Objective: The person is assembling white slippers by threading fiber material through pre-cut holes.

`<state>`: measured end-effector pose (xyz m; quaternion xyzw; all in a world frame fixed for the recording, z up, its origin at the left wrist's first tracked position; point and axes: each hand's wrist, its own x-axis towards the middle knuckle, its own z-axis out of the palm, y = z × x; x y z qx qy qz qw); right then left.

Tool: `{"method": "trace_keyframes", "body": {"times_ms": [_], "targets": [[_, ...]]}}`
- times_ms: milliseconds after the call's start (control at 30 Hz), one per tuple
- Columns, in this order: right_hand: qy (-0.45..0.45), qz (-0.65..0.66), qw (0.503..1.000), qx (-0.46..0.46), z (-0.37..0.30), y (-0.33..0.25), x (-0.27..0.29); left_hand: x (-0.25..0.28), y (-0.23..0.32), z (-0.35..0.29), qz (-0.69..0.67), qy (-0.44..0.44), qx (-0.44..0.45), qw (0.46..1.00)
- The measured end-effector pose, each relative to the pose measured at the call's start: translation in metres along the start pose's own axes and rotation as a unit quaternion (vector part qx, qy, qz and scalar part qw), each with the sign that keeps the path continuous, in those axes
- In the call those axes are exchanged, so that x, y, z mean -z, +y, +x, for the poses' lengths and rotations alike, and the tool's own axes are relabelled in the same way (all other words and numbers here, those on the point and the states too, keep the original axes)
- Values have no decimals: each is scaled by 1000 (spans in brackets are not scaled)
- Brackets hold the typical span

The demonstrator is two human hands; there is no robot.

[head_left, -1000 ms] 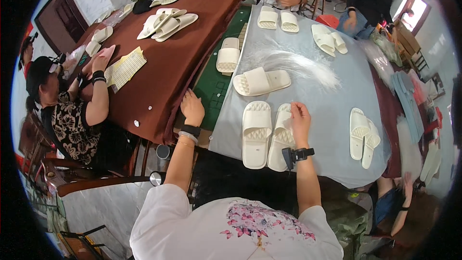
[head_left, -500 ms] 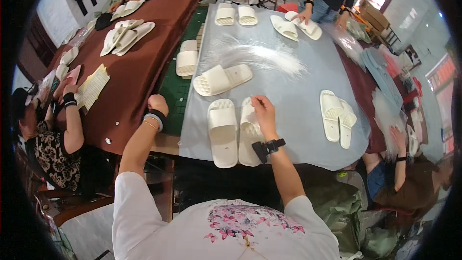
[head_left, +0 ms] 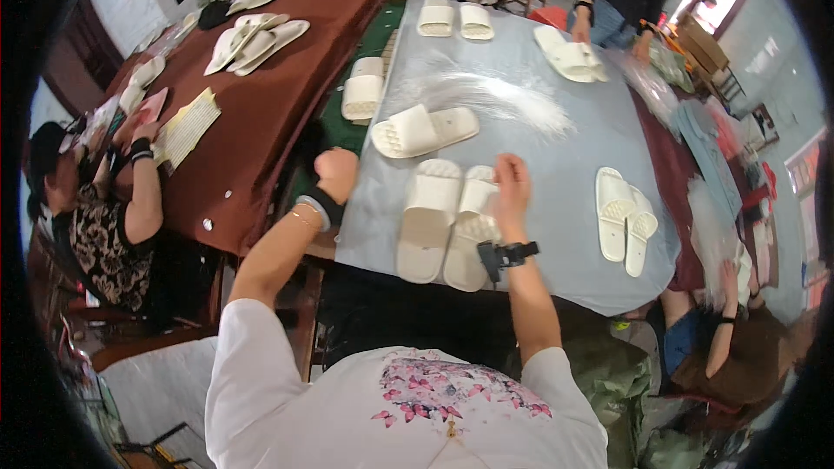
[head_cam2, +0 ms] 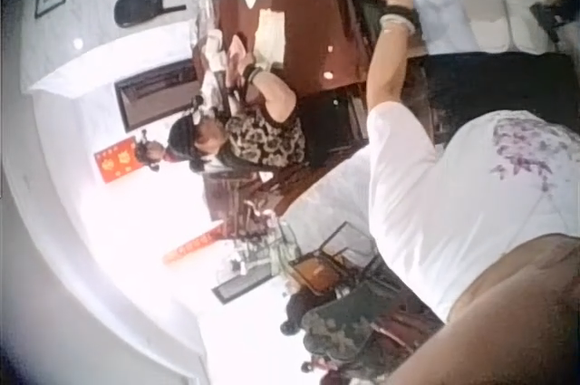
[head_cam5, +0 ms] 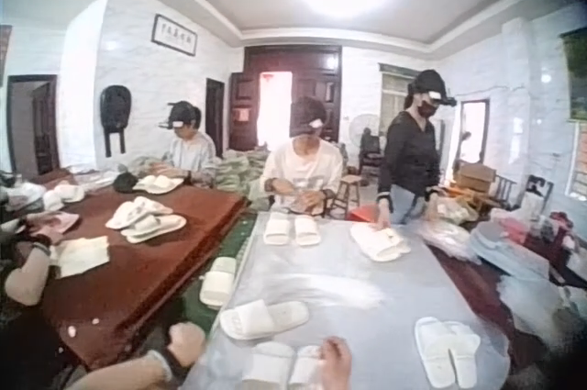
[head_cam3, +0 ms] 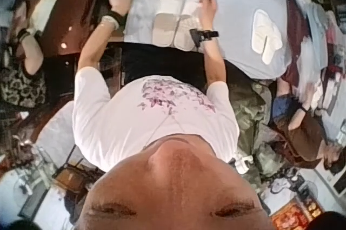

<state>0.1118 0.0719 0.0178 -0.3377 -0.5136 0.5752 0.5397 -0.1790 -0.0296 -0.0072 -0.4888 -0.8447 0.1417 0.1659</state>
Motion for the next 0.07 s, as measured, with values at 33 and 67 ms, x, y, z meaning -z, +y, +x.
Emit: {"method": "trace_keyframes", "body": {"times_ms": [33,67], "targets": [[12,-3,1000,25,5,-6,5,-1,3,-6,-13,6,-65,998],[3,0,1000,22,4,-4,-4,-3,-7,-11,-9,1,-55,998]]}}
